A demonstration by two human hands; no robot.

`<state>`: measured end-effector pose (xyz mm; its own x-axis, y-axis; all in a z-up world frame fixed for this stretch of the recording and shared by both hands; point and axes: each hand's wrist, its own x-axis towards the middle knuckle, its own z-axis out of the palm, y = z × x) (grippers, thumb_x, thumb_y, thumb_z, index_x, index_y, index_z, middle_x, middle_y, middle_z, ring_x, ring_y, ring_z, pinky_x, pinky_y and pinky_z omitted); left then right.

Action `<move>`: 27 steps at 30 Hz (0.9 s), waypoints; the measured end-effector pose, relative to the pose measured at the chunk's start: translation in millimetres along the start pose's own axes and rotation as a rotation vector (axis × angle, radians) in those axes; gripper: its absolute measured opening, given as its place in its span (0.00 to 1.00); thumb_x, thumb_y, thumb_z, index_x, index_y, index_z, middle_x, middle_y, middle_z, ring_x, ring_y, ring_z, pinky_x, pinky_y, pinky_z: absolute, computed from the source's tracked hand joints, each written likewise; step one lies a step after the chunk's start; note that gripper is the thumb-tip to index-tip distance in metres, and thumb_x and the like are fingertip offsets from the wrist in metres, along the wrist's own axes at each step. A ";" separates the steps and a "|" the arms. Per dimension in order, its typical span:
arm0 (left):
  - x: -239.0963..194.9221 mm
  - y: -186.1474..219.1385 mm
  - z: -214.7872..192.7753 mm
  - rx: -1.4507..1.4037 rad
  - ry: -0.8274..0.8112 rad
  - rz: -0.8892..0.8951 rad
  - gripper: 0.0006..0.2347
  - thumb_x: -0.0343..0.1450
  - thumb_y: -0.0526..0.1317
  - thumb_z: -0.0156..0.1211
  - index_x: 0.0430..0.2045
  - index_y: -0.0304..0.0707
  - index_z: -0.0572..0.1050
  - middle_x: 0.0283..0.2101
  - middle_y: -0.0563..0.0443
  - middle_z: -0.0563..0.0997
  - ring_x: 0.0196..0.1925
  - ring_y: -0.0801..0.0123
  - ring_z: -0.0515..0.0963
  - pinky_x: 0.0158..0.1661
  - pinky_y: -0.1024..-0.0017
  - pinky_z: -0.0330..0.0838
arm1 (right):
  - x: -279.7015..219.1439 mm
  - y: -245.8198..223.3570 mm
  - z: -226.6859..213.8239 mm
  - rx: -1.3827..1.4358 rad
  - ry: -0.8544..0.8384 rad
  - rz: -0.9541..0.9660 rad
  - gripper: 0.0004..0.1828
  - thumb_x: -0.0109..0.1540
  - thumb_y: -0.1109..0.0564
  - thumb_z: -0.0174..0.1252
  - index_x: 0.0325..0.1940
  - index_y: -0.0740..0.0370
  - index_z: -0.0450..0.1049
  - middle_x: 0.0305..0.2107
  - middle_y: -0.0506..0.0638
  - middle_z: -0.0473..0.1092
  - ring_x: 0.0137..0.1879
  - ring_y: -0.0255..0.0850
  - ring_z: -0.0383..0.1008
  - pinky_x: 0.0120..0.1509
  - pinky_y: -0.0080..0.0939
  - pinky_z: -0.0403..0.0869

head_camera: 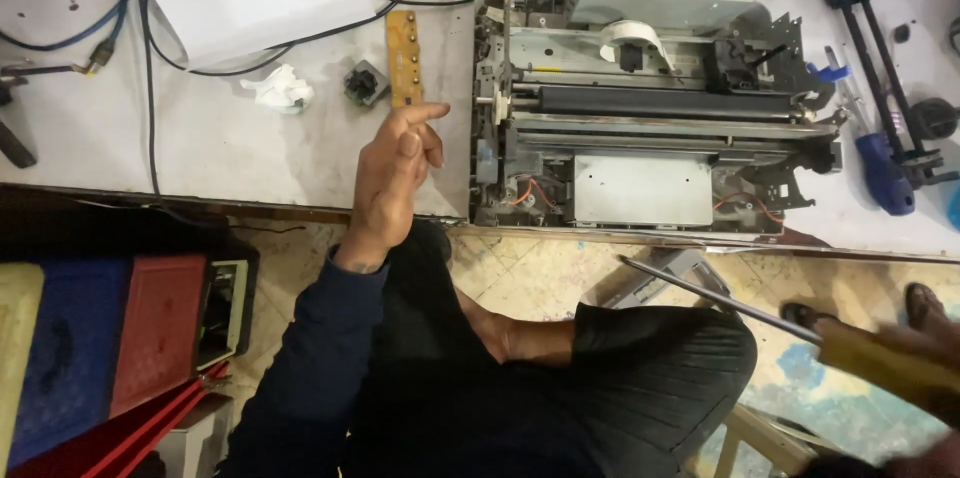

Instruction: The person uses a yellow-handled screwdriver to remove and reinstall screws on a disassembled electronic device, likely a printer or scanner. They manipulate internal components and wires while seated at a cluttered workbench.

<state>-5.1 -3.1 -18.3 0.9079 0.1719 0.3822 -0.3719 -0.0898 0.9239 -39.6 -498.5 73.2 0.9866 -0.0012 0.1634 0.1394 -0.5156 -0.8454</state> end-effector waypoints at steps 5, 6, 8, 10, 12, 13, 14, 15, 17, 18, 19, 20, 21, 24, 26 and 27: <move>1.2 21.6 -0.1 0.094 -0.002 -0.130 0.31 0.79 0.60 0.33 0.56 0.28 0.71 0.29 0.51 0.73 0.23 0.77 0.61 0.26 0.77 0.57 | -9.7 -218.2 125.0 0.003 0.081 -0.096 0.15 0.67 0.70 0.51 0.57 0.82 0.67 0.52 0.70 0.74 0.58 0.54 0.79 0.72 0.42 0.74; 0.8 23.3 -0.5 0.092 -0.002 -0.129 0.31 0.79 0.60 0.33 0.56 0.28 0.71 0.29 0.51 0.73 0.23 0.77 0.61 0.26 0.77 0.57 | 2.5 -202.0 121.3 0.001 0.082 -0.096 0.15 0.67 0.70 0.51 0.57 0.82 0.67 0.52 0.70 0.74 0.58 0.54 0.79 0.72 0.42 0.74; 0.7 25.5 0.7 0.107 -0.026 -0.124 0.30 0.79 0.60 0.32 0.55 0.28 0.71 0.31 0.51 0.72 0.23 0.76 0.58 0.28 0.74 0.55 | 25.9 -169.1 112.2 -0.073 -0.163 -0.404 0.21 0.59 0.65 0.65 0.52 0.78 0.69 0.45 0.67 0.77 0.50 0.52 0.82 0.61 0.46 0.80; 1.1 24.7 0.8 0.120 -0.033 -0.113 0.30 0.79 0.60 0.31 0.56 0.28 0.71 0.30 0.50 0.71 0.23 0.75 0.58 0.28 0.74 0.55 | 32.0 -174.4 114.5 -0.266 -0.174 -0.416 0.20 0.60 0.60 0.67 0.54 0.71 0.73 0.46 0.58 0.78 0.51 0.47 0.82 0.52 0.40 0.80; 0.7 23.3 0.5 0.136 -0.036 -0.105 0.31 0.80 0.60 0.30 0.56 0.28 0.71 0.29 0.50 0.71 0.23 0.75 0.59 0.27 0.75 0.55 | 37.3 -172.5 116.9 -0.455 -0.192 -0.423 0.20 0.62 0.55 0.70 0.56 0.63 0.78 0.48 0.50 0.80 0.51 0.42 0.83 0.44 0.35 0.80; 0.9 22.4 0.2 0.117 -0.035 -0.112 0.31 0.79 0.60 0.31 0.56 0.28 0.72 0.29 0.50 0.71 0.23 0.76 0.59 0.27 0.75 0.55 | 39.9 -168.4 118.0 -0.402 -0.213 -0.516 0.23 0.62 0.57 0.69 0.58 0.70 0.74 0.48 0.53 0.80 0.51 0.44 0.84 0.48 0.36 0.81; 1.1 21.7 -0.1 0.099 -0.034 -0.119 0.31 0.79 0.60 0.32 0.56 0.28 0.72 0.29 0.51 0.70 0.23 0.76 0.58 0.27 0.76 0.54 | 42.3 -164.4 119.1 -0.348 -0.233 -0.609 0.27 0.63 0.58 0.68 0.60 0.77 0.70 0.49 0.57 0.79 0.51 0.46 0.84 0.51 0.36 0.82; 0.9 21.9 -0.2 0.099 -0.033 -0.118 0.31 0.79 0.60 0.32 0.56 0.28 0.72 0.29 0.51 0.70 0.23 0.76 0.58 0.27 0.76 0.54 | 41.6 -166.5 121.4 -0.349 -0.233 -0.610 0.27 0.63 0.58 0.68 0.60 0.77 0.70 0.49 0.57 0.79 0.51 0.46 0.84 0.51 0.36 0.82; 1.0 22.8 -0.4 0.078 -0.042 -0.113 0.30 0.80 0.59 0.33 0.56 0.27 0.71 0.29 0.51 0.70 0.23 0.76 0.58 0.27 0.76 0.54 | 40.4 -170.8 125.7 -0.273 -0.229 -0.697 0.26 0.64 0.63 0.67 0.61 0.79 0.65 0.50 0.63 0.77 0.56 0.51 0.83 0.61 0.42 0.81; 1.0 22.0 -0.3 0.079 -0.041 -0.112 0.30 0.80 0.59 0.33 0.56 0.27 0.71 0.29 0.51 0.70 0.23 0.76 0.58 0.27 0.76 0.54 | 42.6 -168.0 126.1 -0.273 -0.227 -0.698 0.26 0.64 0.63 0.67 0.61 0.79 0.65 0.50 0.63 0.77 0.56 0.51 0.83 0.61 0.42 0.81; 0.9 21.2 -0.2 0.076 -0.036 -0.106 0.30 0.80 0.59 0.33 0.56 0.26 0.72 0.29 0.51 0.70 0.23 0.76 0.59 0.27 0.76 0.54 | 44.7 -165.1 126.4 -0.280 -0.254 -0.717 0.28 0.63 0.62 0.68 0.62 0.76 0.64 0.51 0.64 0.77 0.55 0.51 0.83 0.60 0.42 0.82; 0.8 20.5 0.1 0.073 -0.032 -0.100 0.30 0.80 0.59 0.33 0.55 0.26 0.72 0.29 0.51 0.69 0.24 0.76 0.60 0.27 0.77 0.54 | 46.7 -162.2 126.6 -0.288 -0.281 -0.736 0.30 0.62 0.62 0.69 0.63 0.74 0.63 0.52 0.64 0.77 0.54 0.51 0.84 0.59 0.41 0.83; 1.0 19.7 -0.2 0.073 -0.033 -0.098 0.30 0.80 0.59 0.33 0.55 0.26 0.72 0.29 0.51 0.69 0.24 0.76 0.60 0.27 0.77 0.54 | 46.8 -164.3 127.8 -0.289 -0.279 -0.737 0.30 0.62 0.62 0.69 0.63 0.74 0.63 0.52 0.64 0.77 0.54 0.51 0.84 0.59 0.41 0.83; 1.5 18.7 0.1 0.074 -0.030 -0.106 0.30 0.79 0.59 0.33 0.55 0.26 0.72 0.29 0.50 0.70 0.22 0.76 0.58 0.26 0.77 0.54 | 46.3 -169.5 130.2 -0.314 -0.267 -0.773 0.28 0.64 0.62 0.69 0.63 0.75 0.65 0.52 0.63 0.77 0.55 0.50 0.83 0.60 0.41 0.81; 1.6 19.9 0.4 0.102 -0.027 -0.100 0.30 0.80 0.59 0.32 0.54 0.26 0.73 0.29 0.50 0.71 0.22 0.75 0.59 0.25 0.76 0.54 | 45.7 -172.1 131.5 -0.260 -0.282 -0.770 0.28 0.64 0.63 0.68 0.65 0.72 0.64 0.51 0.61 0.77 0.53 0.49 0.83 0.60 0.43 0.81; 1.8 20.4 0.6 0.102 -0.029 -0.098 0.30 0.80 0.59 0.32 0.54 0.26 0.73 0.29 0.50 0.71 0.22 0.75 0.59 0.25 0.76 0.54 | 45.6 -172.2 131.4 -0.261 -0.279 -0.770 0.28 0.64 0.63 0.68 0.65 0.72 0.64 0.51 0.61 0.77 0.53 0.49 0.83 0.60 0.43 0.81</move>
<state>-10.9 -5.2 1.2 0.9448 0.1566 0.2880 -0.2608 -0.1730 0.9498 -7.4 -297.2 159.4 0.6151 0.6230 0.4833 0.7881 -0.4671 -0.4009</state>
